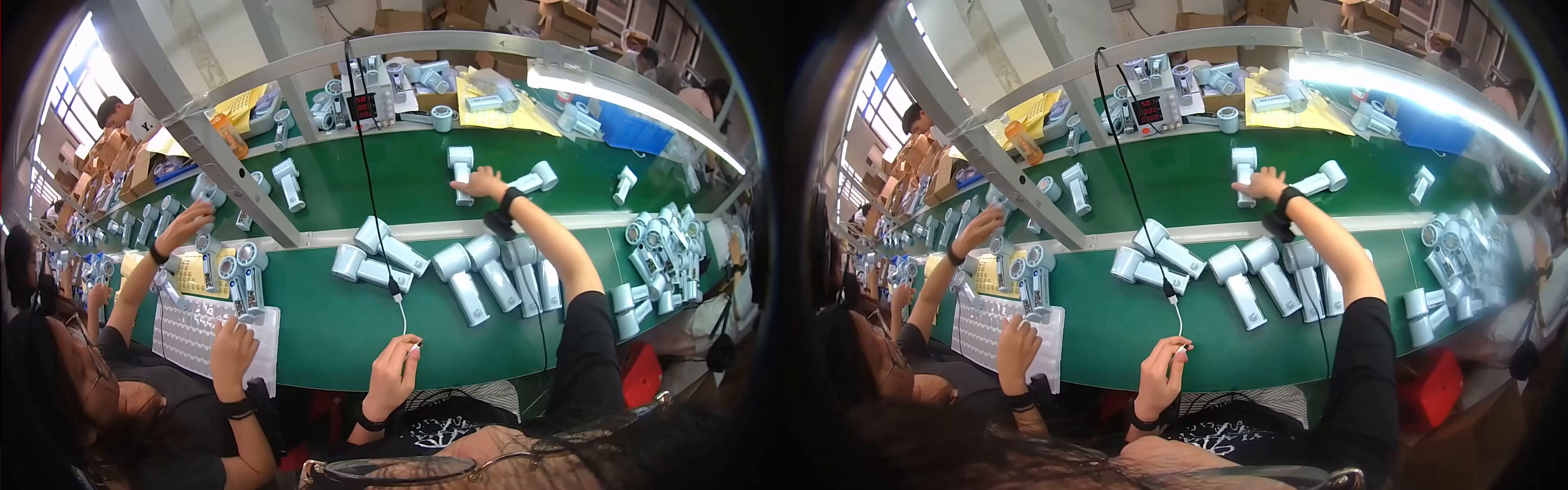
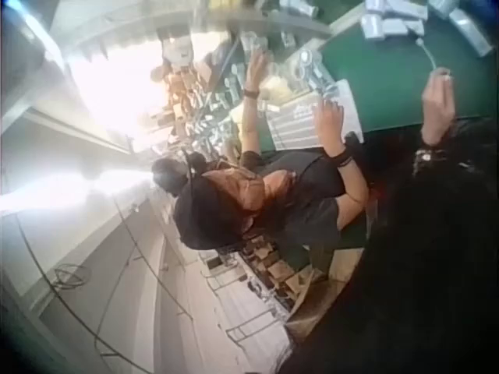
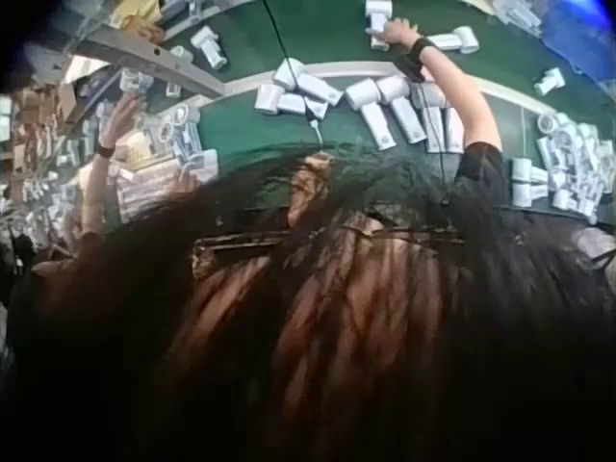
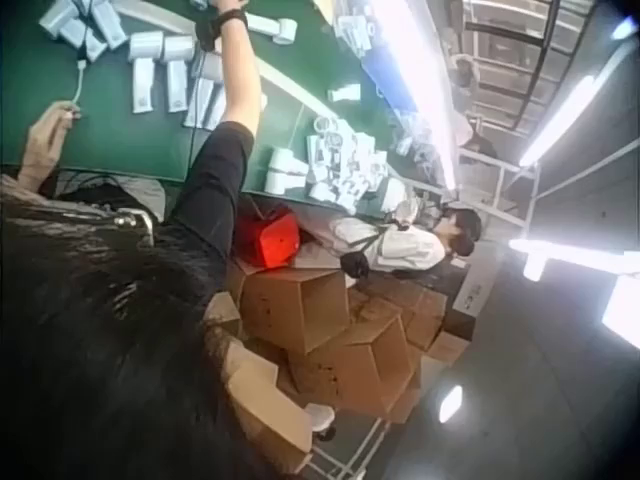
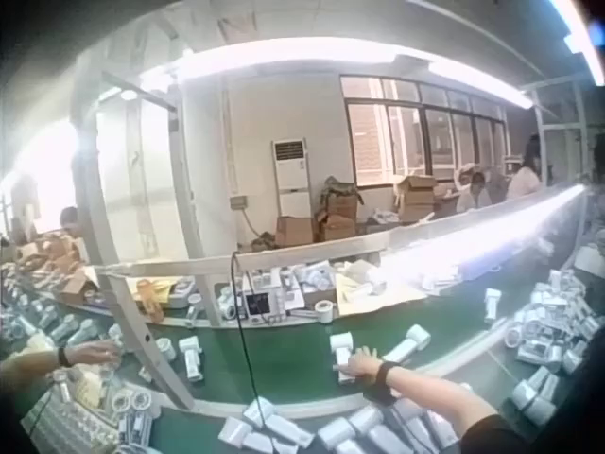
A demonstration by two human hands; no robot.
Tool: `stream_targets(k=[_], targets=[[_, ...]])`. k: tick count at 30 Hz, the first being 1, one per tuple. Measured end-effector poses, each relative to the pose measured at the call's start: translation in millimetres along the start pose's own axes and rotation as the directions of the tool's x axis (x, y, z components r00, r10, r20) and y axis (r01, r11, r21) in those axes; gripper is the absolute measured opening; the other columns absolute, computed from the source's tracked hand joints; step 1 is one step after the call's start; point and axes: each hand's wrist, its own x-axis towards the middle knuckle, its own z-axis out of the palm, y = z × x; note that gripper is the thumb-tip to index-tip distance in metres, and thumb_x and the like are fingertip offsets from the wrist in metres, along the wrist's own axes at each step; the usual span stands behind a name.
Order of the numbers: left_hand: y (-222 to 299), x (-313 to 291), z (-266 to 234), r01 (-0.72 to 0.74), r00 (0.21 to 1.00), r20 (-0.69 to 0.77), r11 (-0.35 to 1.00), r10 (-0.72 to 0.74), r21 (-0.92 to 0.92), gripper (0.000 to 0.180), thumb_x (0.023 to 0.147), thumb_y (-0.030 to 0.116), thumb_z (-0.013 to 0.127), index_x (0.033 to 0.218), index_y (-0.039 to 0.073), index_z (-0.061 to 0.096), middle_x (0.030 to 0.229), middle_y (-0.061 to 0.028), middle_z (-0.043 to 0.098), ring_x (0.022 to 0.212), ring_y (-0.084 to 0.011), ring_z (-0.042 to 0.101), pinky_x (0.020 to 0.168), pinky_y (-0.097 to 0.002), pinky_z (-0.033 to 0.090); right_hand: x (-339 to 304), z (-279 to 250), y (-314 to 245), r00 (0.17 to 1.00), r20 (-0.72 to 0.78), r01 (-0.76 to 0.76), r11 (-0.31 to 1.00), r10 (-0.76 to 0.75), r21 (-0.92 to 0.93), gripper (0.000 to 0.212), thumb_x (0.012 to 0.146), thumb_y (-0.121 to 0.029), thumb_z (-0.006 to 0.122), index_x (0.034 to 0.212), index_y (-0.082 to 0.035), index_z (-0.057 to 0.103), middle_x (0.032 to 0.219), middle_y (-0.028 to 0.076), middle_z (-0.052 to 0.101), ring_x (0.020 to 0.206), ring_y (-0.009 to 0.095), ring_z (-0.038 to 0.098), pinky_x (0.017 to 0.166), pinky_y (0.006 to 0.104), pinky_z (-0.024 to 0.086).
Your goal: Manually assembling components of handheld electronic devices on a factory production line.
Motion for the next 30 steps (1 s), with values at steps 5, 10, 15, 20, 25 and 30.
stream_targets(k=[5,10,15,20,25,30], targets=[[5,-7,4,-0.082,0.996,-0.036,0.996,0.082,-0.019,0.005,0.087,-0.001,0.052,0.086,-0.004,0.057,0.098,-0.0156,0.064,0.080,-0.0263,0.064,0.067,-0.0306,0.050,-22,-2,-17,0.938,-0.331,0.113,0.993,-0.099,0.022,0.076,0.074,-0.034,0.070,0.131,0.001,0.032,0.121,0.028,0.047,0.112,0.039,0.048,0.083,0.0551,0.044],[11,-9,2,-0.071,0.997,-0.018,0.994,0.069,-0.078,0.007,0.089,-0.001,0.052,0.086,-0.004,0.056,0.095,-0.0143,0.064,0.078,-0.0231,0.064,0.067,-0.0299,0.050,-92,-41,-24,0.825,-0.504,0.250,0.965,-0.255,-0.079,0.051,0.077,-0.024,0.070,0.113,0.000,0.043,0.094,0.017,0.060,0.079,0.029,0.063,0.062,0.0407,0.050],[19,-12,10,0.000,1.000,0.026,0.955,0.008,-0.297,0.011,0.092,0.003,0.049,0.090,-0.005,0.057,0.090,-0.0123,0.062,0.074,-0.0183,0.062,0.066,-0.0287,0.049,-198,-51,-32,0.844,-0.421,0.524,0.681,-0.333,0.512,0.037,0.083,-0.017,0.063,0.112,-0.003,0.043,0.077,0.005,0.059,0.071,0.016,0.060,0.059,0.0339,0.048],[32,-1,26,-0.017,0.992,0.104,0.905,0.067,-0.425,0.014,0.094,0.005,0.047,0.092,-0.005,0.056,0.087,-0.0115,0.061,0.071,-0.0166,0.061,0.066,-0.0280,0.049,-299,-8,-46,0.880,-0.250,0.267,-0.016,-0.404,0.964,0.035,0.096,-0.022,0.049,0.124,-0.004,0.039,0.098,0.007,0.057,0.083,0.013,0.058,0.074,0.0265,0.048],[47,14,48,-0.035,0.990,0.108,0.888,0.094,-0.459,0.014,0.094,0.006,0.047,0.091,-0.005,0.056,0.080,-0.0097,0.060,0.069,-0.0156,0.060,0.064,-0.0269,0.048,-353,27,-73,0.867,-0.362,0.140,-0.530,-0.343,0.837,0.039,0.097,-0.027,0.046,0.126,-0.002,0.038,0.114,0.011,0.050,0.096,0.021,0.056,0.084,0.0367,0.050],[55,13,58,0.037,0.999,0.041,0.881,-0.019,-0.472,0.016,0.094,0.006,0.048,0.086,-0.005,0.056,0.071,-0.0082,0.059,0.063,-0.0145,0.057,0.060,-0.0256,0.046,-362,47,-83,0.920,-0.332,0.110,-0.675,-0.209,0.730,0.042,0.097,-0.029,0.047,0.127,-0.002,0.037,0.116,0.012,0.049,0.103,0.024,0.055,0.093,0.0450,0.049]])
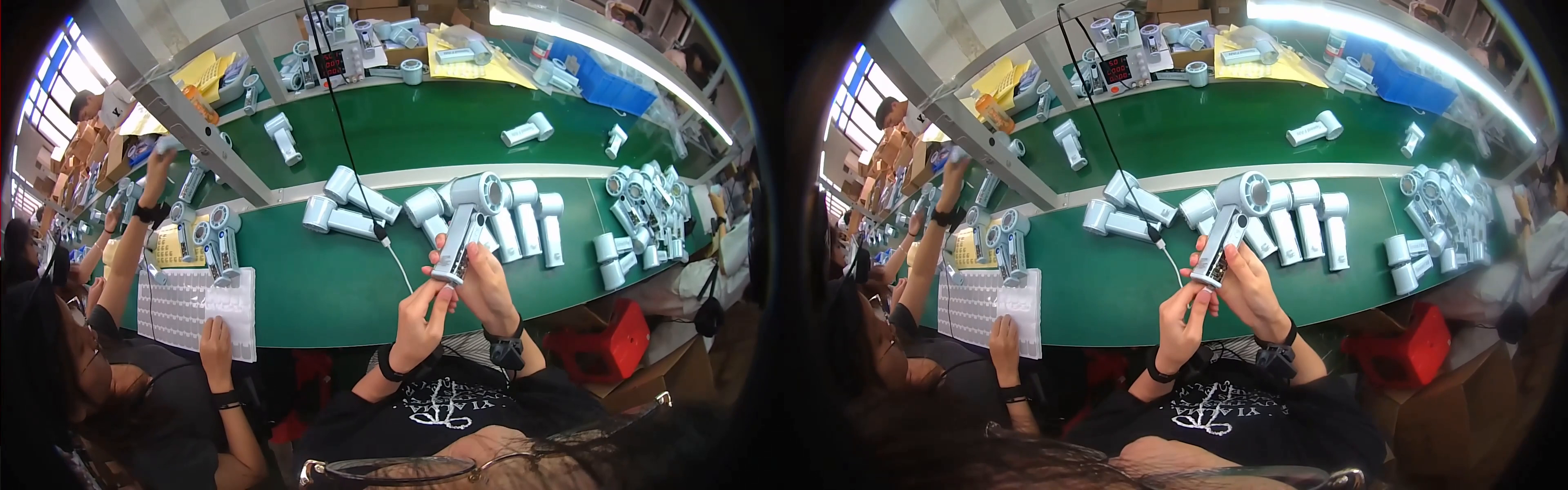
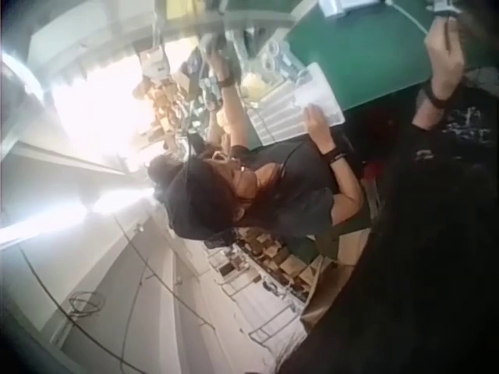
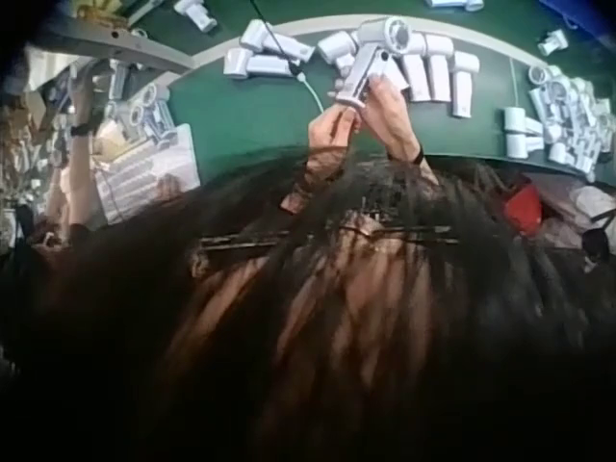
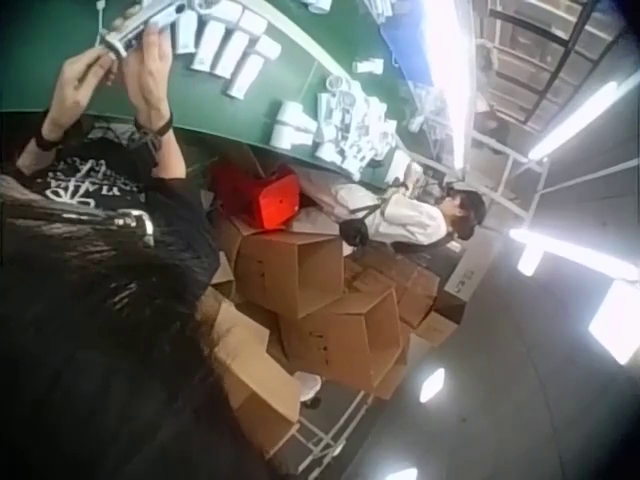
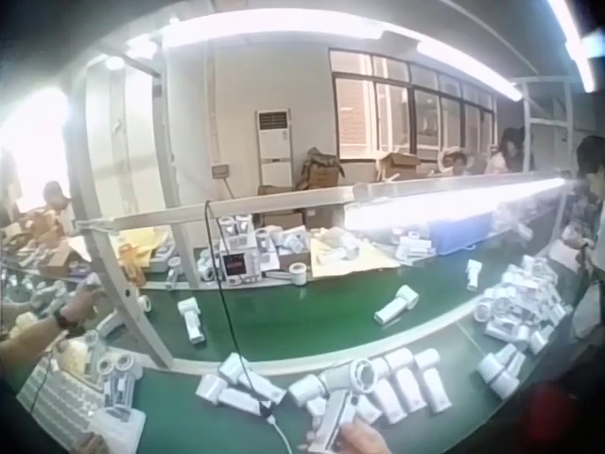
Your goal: Manually assembling components of handheld electronic devices on a factory production line.
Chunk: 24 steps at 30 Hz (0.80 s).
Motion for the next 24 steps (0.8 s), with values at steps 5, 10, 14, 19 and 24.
stream_targets(k=[5,10,14,19,24], targets=[[0,-5,3,0.054,0.993,-0.103,0.998,-0.049,0.041,0.018,0.093,0.007,0.050,0.080,-0.004,0.057,0.067,-0.0074,0.057,0.058,-0.0135,0.054,0.054,-0.0248,0.043,-4,-7,7,0.999,-0.001,0.035,0.998,-0.035,-0.056,0.044,0.097,-0.028,0.047,0.130,-0.002,0.033,0.116,0.013,0.048,0.104,0.023,0.055,0.094,0.0468,0.048],[-7,-5,-4,0.001,0.998,-0.068,0.978,0.014,0.211,0.018,0.092,0.006,0.051,0.078,-0.004,0.056,0.065,-0.0064,0.055,0.056,-0.0124,0.052,0.052,-0.0249,0.040,-5,-5,13,0.980,0.016,0.199,0.956,-0.200,-0.215,0.035,0.096,-0.009,0.046,0.125,-0.003,0.028,0.116,0.014,0.047,0.102,0.023,0.056,0.092,0.0442,0.049],[-9,-4,-7,-0.053,0.996,-0.057,0.974,0.067,0.221,0.018,0.092,0.006,0.052,0.076,-0.003,0.055,0.062,-0.0056,0.053,0.054,-0.0115,0.050,0.051,-0.0252,0.038,-7,-8,19,0.960,0.045,0.274,0.901,-0.275,-0.336,0.038,0.094,-0.007,0.047,0.124,-0.004,0.025,0.116,0.014,0.047,0.101,0.023,0.057,0.091,0.0432,0.050],[-11,-8,-16,0.080,0.995,0.043,0.990,-0.085,0.113,0.016,0.091,0.007,0.053,0.079,-0.003,0.056,0.068,-0.0064,0.055,0.059,-0.0145,0.052,0.054,-0.0264,0.040,-9,-9,20,0.964,0.064,0.263,0.879,-0.259,-0.398,0.043,0.092,-0.008,0.051,0.126,-0.005,0.025,0.114,0.016,0.049,0.100,0.025,0.058,0.090,0.0435,0.050],[-25,-12,-22,0.081,0.990,0.116,0.997,-0.083,0.015,0.013,0.089,0.008,0.058,0.082,-0.003,0.057,0.086,-0.0108,0.060,0.070,-0.0184,0.055,0.062,-0.0290,0.042,-10,-12,13,0.969,0.093,0.248,0.891,-0.229,-0.381,0.054,0.087,-0.003,0.058,0.129,-0.004,0.024,0.114,0.018,0.052,0.102,0.027,0.059,0.088,0.0422,0.051]])
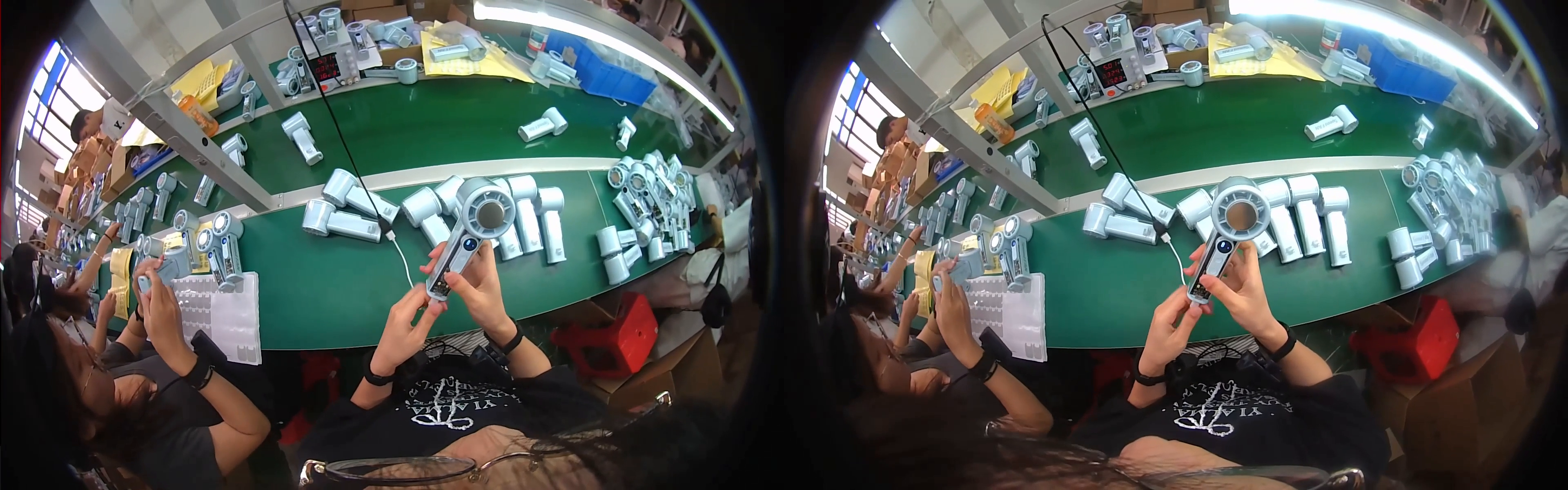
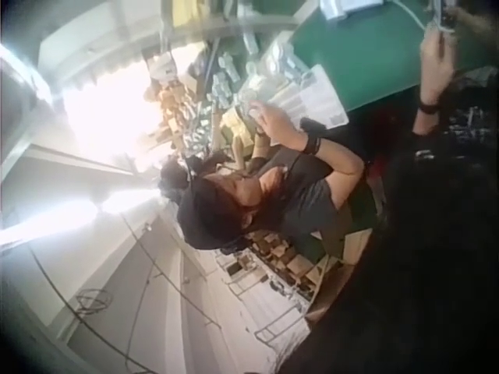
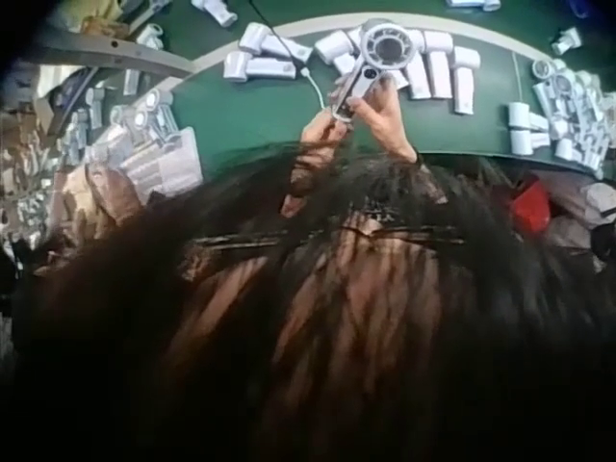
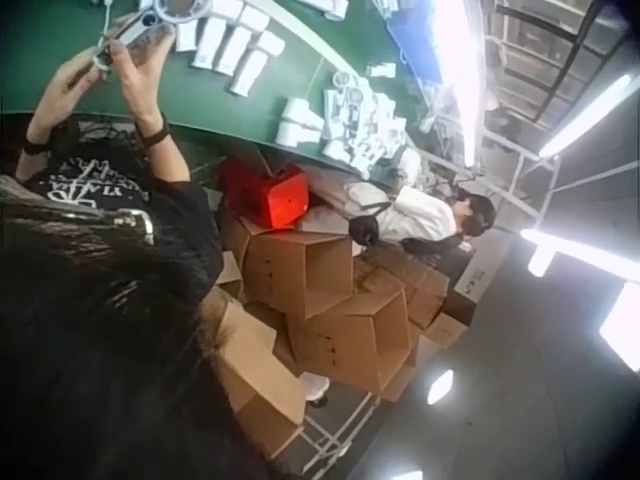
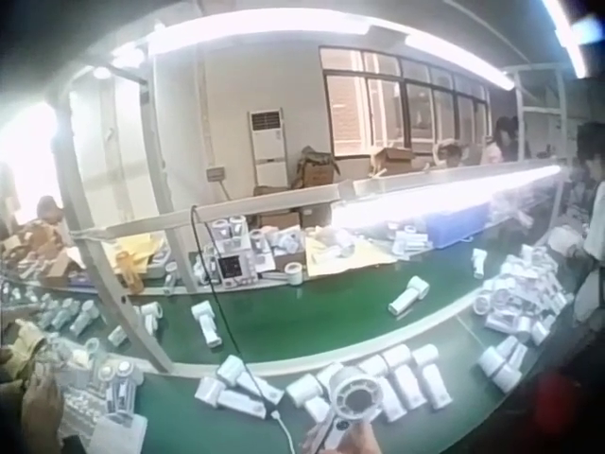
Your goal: Manually assembling components of handheld electronic devices on a factory production line.
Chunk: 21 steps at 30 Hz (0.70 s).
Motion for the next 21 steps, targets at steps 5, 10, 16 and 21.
stream_targets(k=[5,10,16,21], targets=[[-2,1,7,-0.030,0.988,-0.153,0.999,0.032,0.016,0.017,0.087,0.011,0.063,0.080,-0.005,0.060,0.106,-0.0127,0.060,0.082,-0.0163,0.056,0.069,-0.0278,0.044,-2,-1,-7,1.000,-0.009,-0.023,0.999,0.022,-0.046,0.063,0.083,-0.002,0.064,0.132,-0.004,0.023,0.116,0.021,0.054,0.107,0.028,0.058,0.089,0.0414,0.050],[0,-2,5,-0.022,0.993,-0.119,0.984,0.000,-0.178,0.020,0.086,0.011,0.065,0.077,-0.006,0.062,0.114,-0.0160,0.059,0.084,-0.0181,0.058,0.069,-0.0266,0.046,-7,-6,-14,1.000,0.030,0.005,0.972,0.002,-0.235,0.073,0.078,-0.005,0.071,0.133,-0.004,0.023,0.117,0.022,0.055,0.112,0.029,0.056,0.096,0.0421,0.045],[4,-8,-7,-0.035,0.996,-0.085,0.943,0.007,-0.330,0.033,0.086,0.019,0.065,0.066,-0.007,0.059,0.108,-0.0208,0.062,0.085,-0.0223,0.064,0.063,-0.0244,0.046,-1,-33,-54,0.990,0.121,0.058,0.574,0.072,-0.817,0.092,0.063,-0.026,0.085,0.132,-0.003,0.028,0.119,0.021,0.055,0.118,0.033,0.051,0.102,0.0459,0.039],[4,-11,-12,0.030,0.999,-0.004,0.934,-0.033,-0.356,0.039,0.087,0.023,0.064,0.062,-0.006,0.057,0.104,-0.0232,0.064,0.087,-0.0284,0.067,0.061,-0.0252,0.046,32,-56,-79,0.950,0.257,0.303,0.710,-0.176,-0.635,0.097,0.052,-0.034,0.088,0.129,-0.003,0.036,0.118,0.019,0.056,0.118,0.035,0.050,0.102,0.0487,0.038]])
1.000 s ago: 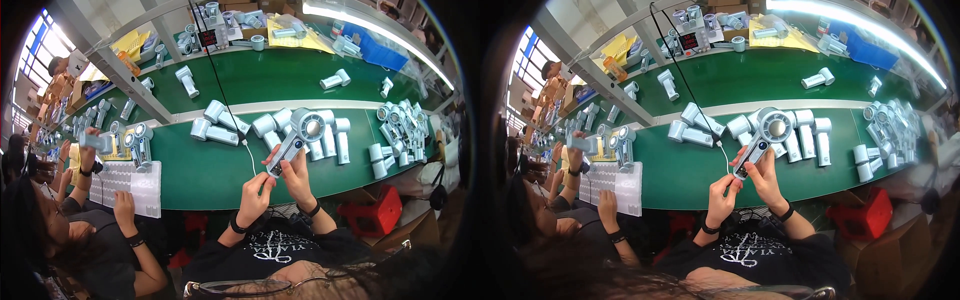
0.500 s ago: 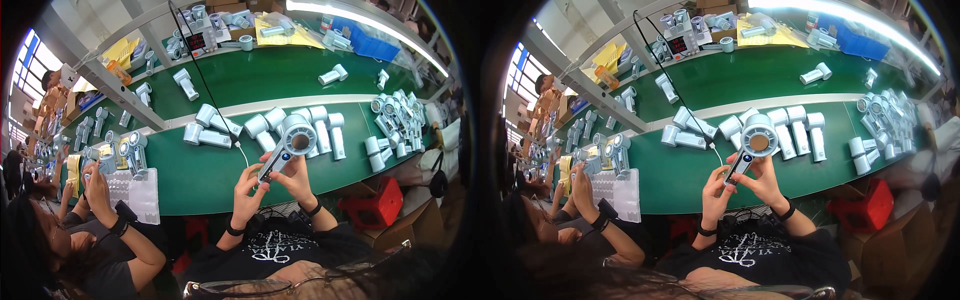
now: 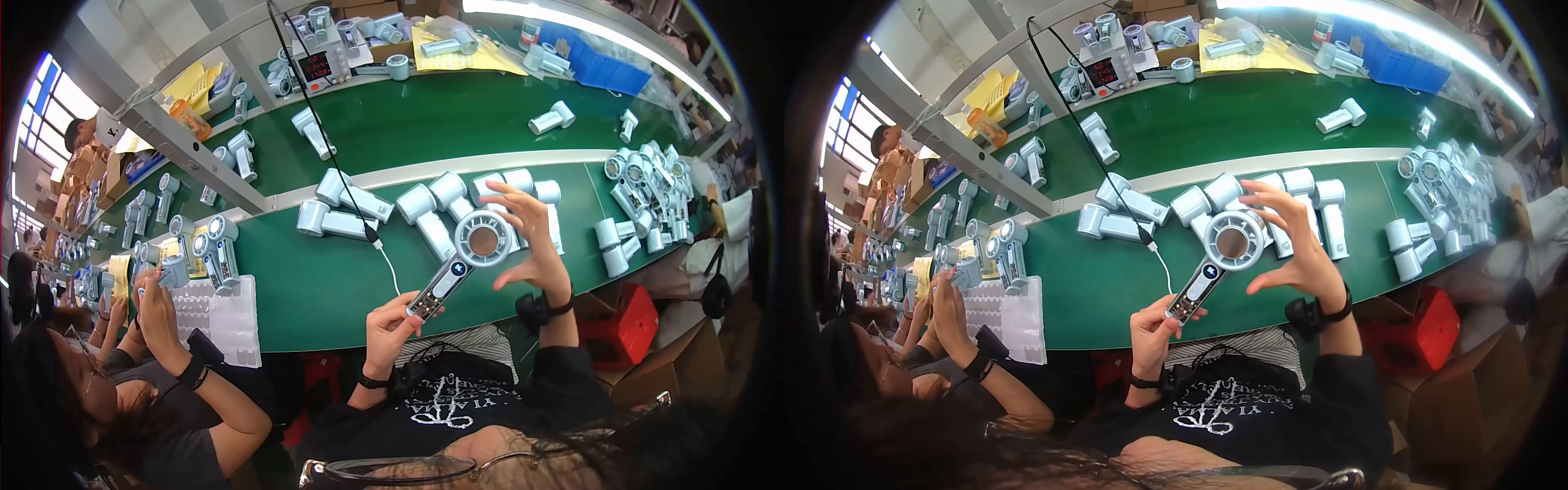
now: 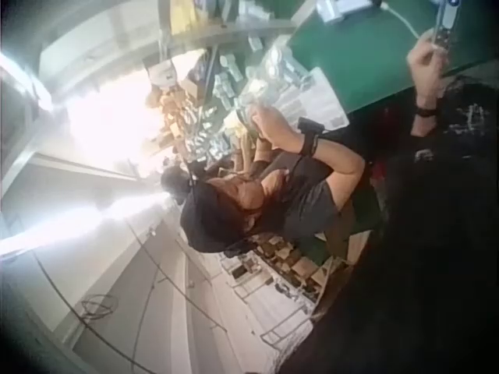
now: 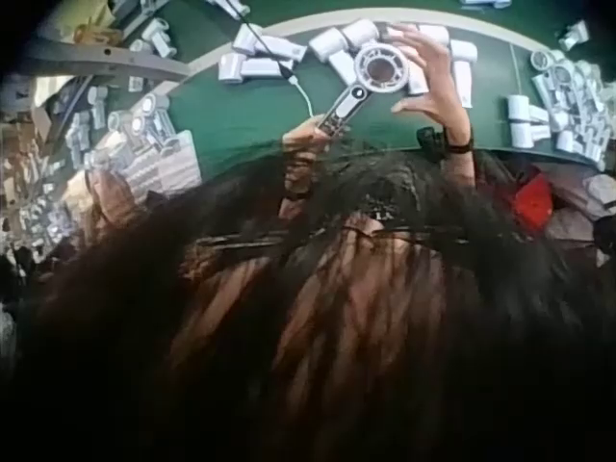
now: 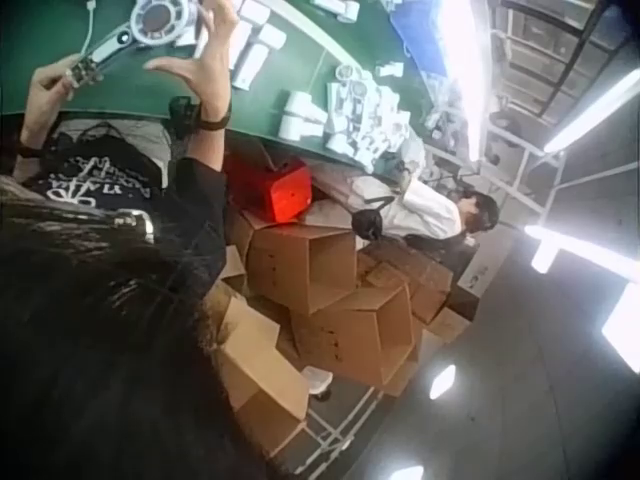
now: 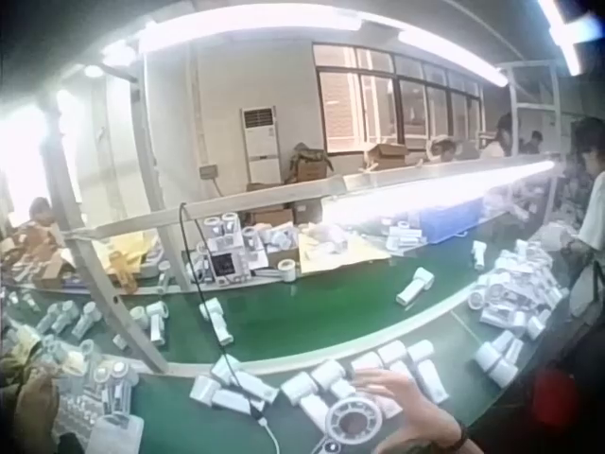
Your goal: Manually assembling components of handheld electronic devices on a factory production line.
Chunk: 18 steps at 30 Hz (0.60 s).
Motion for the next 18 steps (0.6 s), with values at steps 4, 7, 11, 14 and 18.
stream_targets(k=[4,7,11,14,18], targets=[[-2,-3,-5,-0.048,0.996,0.082,0.995,0.041,0.089,0.041,0.093,0.025,0.057,0.068,-0.007,0.059,0.105,-0.0229,0.063,0.076,-0.0212,0.064,0.058,-0.0237,0.043,17,-5,5,0.963,0.215,0.154,0.987,-0.161,0.052,0.092,0.053,-0.029,0.090,0.125,-0.004,0.039,0.114,0.019,0.058,0.113,0.035,0.054,0.102,0.0504,0.038],[4,-4,-1,-0.057,0.998,0.016,0.981,0.055,0.186,0.041,0.096,0.027,0.050,0.076,-0.008,0.059,0.110,-0.0214,0.060,0.072,-0.0159,0.059,0.057,-0.0227,0.041,19,-8,7,0.896,0.367,0.268,0.964,-0.251,0.005,0.088,0.054,-0.025,0.090,0.124,-0.005,0.040,0.110,0.018,0.060,0.108,0.034,0.057,0.101,0.0516,0.039],[9,0,10,-0.151,0.976,-0.097,0.927,0.195,0.344,0.043,0.100,0.028,0.040,0.088,-0.009,0.056,0.115,-0.0180,0.054,0.068,-0.0100,0.051,0.056,-0.0218,0.038,14,3,-2,0.907,0.223,0.359,0.933,-0.358,0.036,0.079,0.057,-0.019,0.089,0.120,-0.005,0.043,0.102,0.014,0.063,0.096,0.030,0.063,0.095,0.0472,0.045],[8,-1,11,-0.201,0.951,-0.131,0.879,0.282,0.432,0.042,0.101,0.028,0.036,0.093,-0.009,0.054,0.115,-0.0152,0.050,0.070,-0.0087,0.047,0.056,-0.0212,0.037,12,6,-7,0.905,0.157,0.392,0.919,-0.395,0.048,0.073,0.059,-0.017,0.089,0.116,-0.005,0.044,0.098,0.015,0.063,0.090,0.030,0.064,0.092,0.0480,0.047],[5,-3,8,-0.240,0.928,-0.137,0.840,0.345,0.487,0.038,0.101,0.025,0.035,0.097,-0.008,0.052,0.108,-0.0117,0.046,0.077,-0.0098,0.047,0.060,-0.0206,0.037,9,10,-4,0.907,0.147,0.382,0.918,-0.394,0.107,0.070,0.060,-0.015,0.088,0.114,-0.005,0.045,0.097,0.016,0.063,0.089,0.030,0.064,0.092,0.0465,0.048]])
